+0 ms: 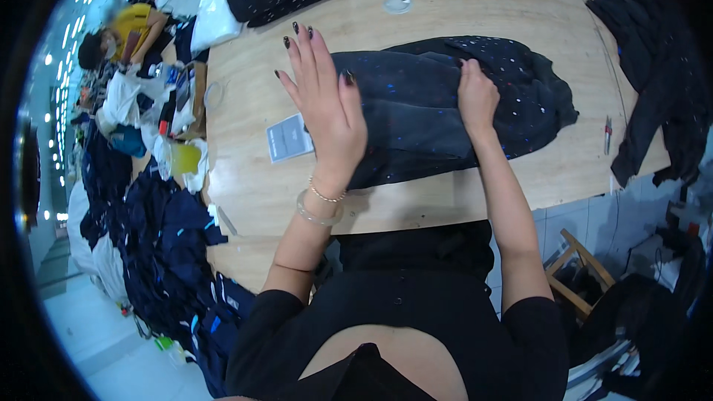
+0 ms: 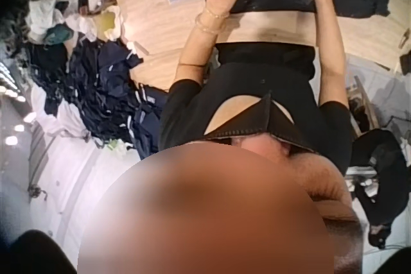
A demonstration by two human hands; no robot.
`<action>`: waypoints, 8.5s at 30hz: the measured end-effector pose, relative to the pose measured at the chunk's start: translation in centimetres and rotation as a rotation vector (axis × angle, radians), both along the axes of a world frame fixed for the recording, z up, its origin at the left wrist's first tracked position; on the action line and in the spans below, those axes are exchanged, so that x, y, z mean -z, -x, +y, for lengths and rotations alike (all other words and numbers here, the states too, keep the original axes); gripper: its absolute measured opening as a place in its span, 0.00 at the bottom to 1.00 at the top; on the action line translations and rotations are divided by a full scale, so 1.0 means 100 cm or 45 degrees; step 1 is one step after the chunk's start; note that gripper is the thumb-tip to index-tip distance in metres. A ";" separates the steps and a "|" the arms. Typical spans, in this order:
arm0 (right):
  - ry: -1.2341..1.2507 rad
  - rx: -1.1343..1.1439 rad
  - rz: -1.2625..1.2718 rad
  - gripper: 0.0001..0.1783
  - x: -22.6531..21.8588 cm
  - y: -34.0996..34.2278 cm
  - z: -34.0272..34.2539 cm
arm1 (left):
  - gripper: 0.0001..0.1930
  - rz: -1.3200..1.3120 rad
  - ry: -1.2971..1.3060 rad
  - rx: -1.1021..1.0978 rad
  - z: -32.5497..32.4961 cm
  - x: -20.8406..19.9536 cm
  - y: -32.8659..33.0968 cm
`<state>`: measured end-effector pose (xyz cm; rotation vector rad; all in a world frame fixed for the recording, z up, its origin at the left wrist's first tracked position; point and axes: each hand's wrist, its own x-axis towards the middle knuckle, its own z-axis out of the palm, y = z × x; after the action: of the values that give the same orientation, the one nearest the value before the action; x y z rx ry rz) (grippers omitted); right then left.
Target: Folding and inspecting black hoodies with paint-splatter patterns on a large work table in a garment factory.
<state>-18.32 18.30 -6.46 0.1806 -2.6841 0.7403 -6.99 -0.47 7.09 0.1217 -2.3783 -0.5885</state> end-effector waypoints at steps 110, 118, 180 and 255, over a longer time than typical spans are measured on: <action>1.673 -0.579 -0.978 0.17 -0.143 -0.013 0.030 | 0.20 -0.464 -2.155 0.824 -0.106 0.002 -0.045; 0.788 -0.142 -0.355 0.17 -0.013 -0.067 0.009 | 0.20 -0.285 -1.354 -0.070 -0.045 0.116 -0.075; -0.163 -0.664 -0.166 0.29 -0.058 -0.080 -0.004 | 0.18 -0.381 -1.479 -0.007 -0.049 0.115 -0.078; 0.691 -1.022 -0.129 0.11 -0.023 0.122 -0.149 | 0.13 0.254 -1.134 -0.292 -0.248 0.132 0.124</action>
<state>-30.50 3.36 -4.12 1.1237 -2.3290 1.6963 -19.43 -25.23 -6.14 0.6740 -1.7232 -1.4208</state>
